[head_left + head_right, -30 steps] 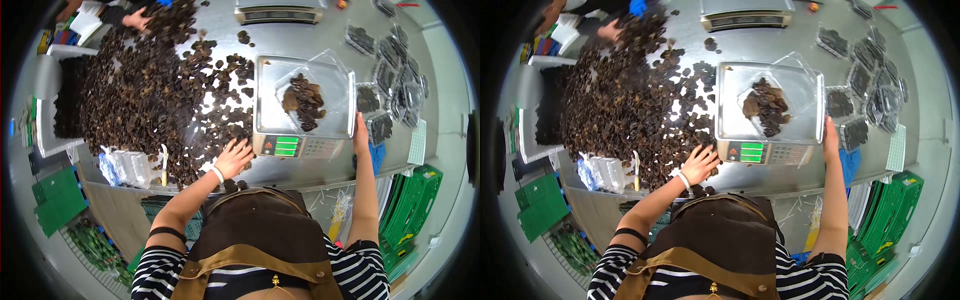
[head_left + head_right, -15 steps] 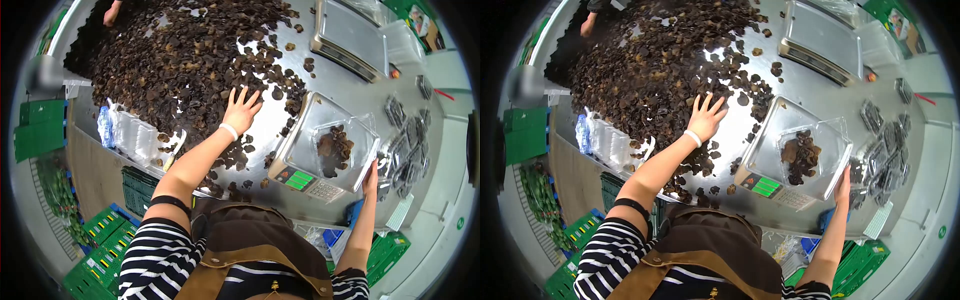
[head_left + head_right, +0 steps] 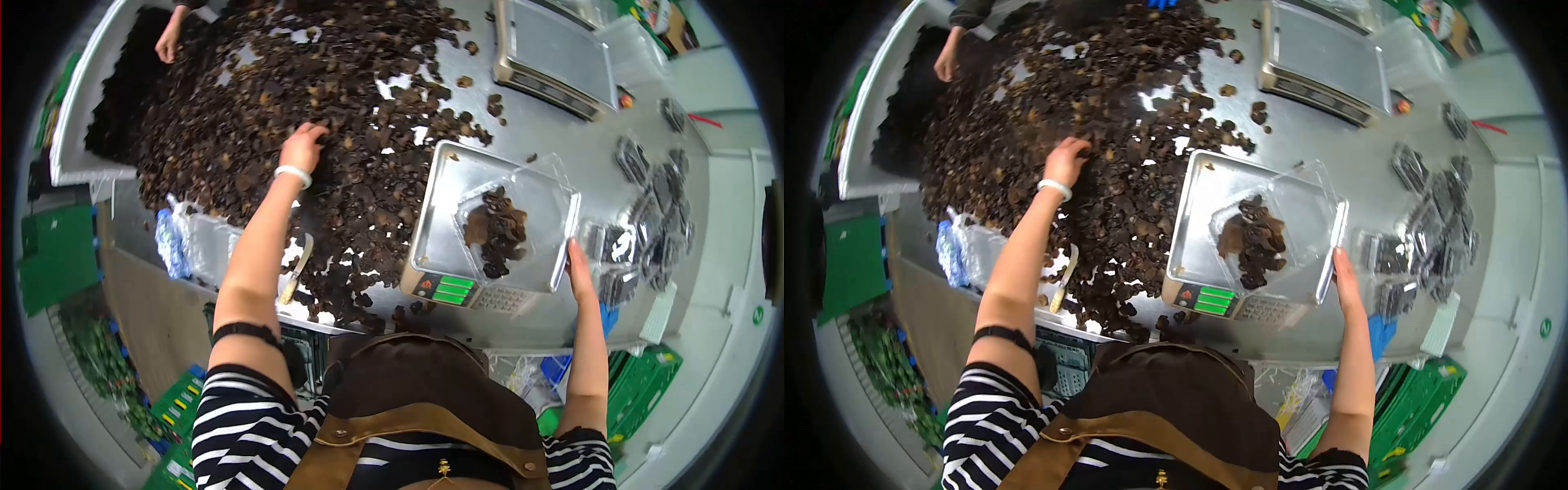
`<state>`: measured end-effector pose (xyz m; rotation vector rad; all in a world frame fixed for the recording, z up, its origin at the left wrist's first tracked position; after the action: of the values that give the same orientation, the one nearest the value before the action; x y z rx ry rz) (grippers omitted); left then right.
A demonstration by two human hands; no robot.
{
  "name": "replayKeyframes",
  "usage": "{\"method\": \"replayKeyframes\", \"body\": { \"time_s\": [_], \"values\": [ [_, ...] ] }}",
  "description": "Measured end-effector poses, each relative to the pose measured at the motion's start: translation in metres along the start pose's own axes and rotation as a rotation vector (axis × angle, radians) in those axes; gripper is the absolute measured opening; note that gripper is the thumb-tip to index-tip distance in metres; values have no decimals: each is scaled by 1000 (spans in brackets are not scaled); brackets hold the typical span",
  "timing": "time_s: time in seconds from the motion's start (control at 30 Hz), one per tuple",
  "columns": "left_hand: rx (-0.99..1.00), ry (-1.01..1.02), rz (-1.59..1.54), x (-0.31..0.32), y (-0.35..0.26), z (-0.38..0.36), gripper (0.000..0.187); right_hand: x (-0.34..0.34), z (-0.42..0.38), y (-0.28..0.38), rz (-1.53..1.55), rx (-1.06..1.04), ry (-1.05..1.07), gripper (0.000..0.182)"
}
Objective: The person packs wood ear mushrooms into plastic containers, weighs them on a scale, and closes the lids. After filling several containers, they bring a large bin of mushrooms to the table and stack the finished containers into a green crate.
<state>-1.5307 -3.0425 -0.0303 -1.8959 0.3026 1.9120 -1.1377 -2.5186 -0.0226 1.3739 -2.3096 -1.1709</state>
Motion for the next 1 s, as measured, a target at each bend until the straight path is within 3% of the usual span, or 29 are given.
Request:
{"method": "replayKeyframes", "body": {
  "time_s": [0.03, 0.07, 0.13, 0.23, 0.33, 0.37, 0.47, 0.57, 0.6, 0.67, 0.73, 0.8, 0.87, 0.9, 1.0],
  "values": [
    [24, -119, -55, -10, 3, -2, 29, 1, -12, 8, 34, -68, 1, 65],
    [-91, -175, -210, -27, 4, -6, 27, 1, -22, 15, 66, -139, 3, 64],
    [-414, 7, -618, -28, 20, -19, 24, -6, -44, 26, 84, -311, -117, 53],
    [-355, 88, -1080, -64, -37, -36, 26, 8, -84, 40, -33, -516, -242, 41],
    [-156, 251, -1368, -102, -153, -48, 26, 59, -115, 45, -107, -638, -224, 36],
    [-50, 232, -1333, -99, -185, -51, 27, 88, -131, 56, -268, -750, -167, 43],
    [450, -41, -988, -97, -271, -61, 36, 133, -146, 41, -379, -700, -222, 59],
    [635, 6, -525, -55, -315, -79, 46, 136, -137, 10, -271, -513, -450, 71],
    [663, -19, -394, -47, -319, -86, 48, 140, -131, 6, -189, -480, -410, 72],
    [647, -132, -403, -59, -312, -92, 48, 146, -121, -1, -27, -402, -327, 73],
    [623, -186, -350, -70, -298, -90, 50, 138, -106, 3, -129, -473, -281, 72],
    [576, -228, -419, -80, -262, -76, 40, 119, -86, 13, -256, -488, -222, 74],
    [328, -34, -248, -75, -205, -46, 30, 110, -77, 22, -299, -557, -143, 76],
    [253, -373, -203, -88, -172, -52, 27, 108, -80, 29, -318, -608, -120, 76],
    [18, -244, 221, -27, -76, -57, 36, 99, -103, 50, -330, -733, -99, 69]
  ]
}}
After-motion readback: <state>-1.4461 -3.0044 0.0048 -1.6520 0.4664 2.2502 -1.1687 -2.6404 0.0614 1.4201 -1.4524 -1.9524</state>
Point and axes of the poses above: each hand's wrist, its own z-axis towards the middle knuckle, its own x-axis out of the palm, y = z × x, the point moved 6 cm from there along z, towards the middle knuckle, and after that the axes turned 15 degrees about z, right-handed, at the moved point
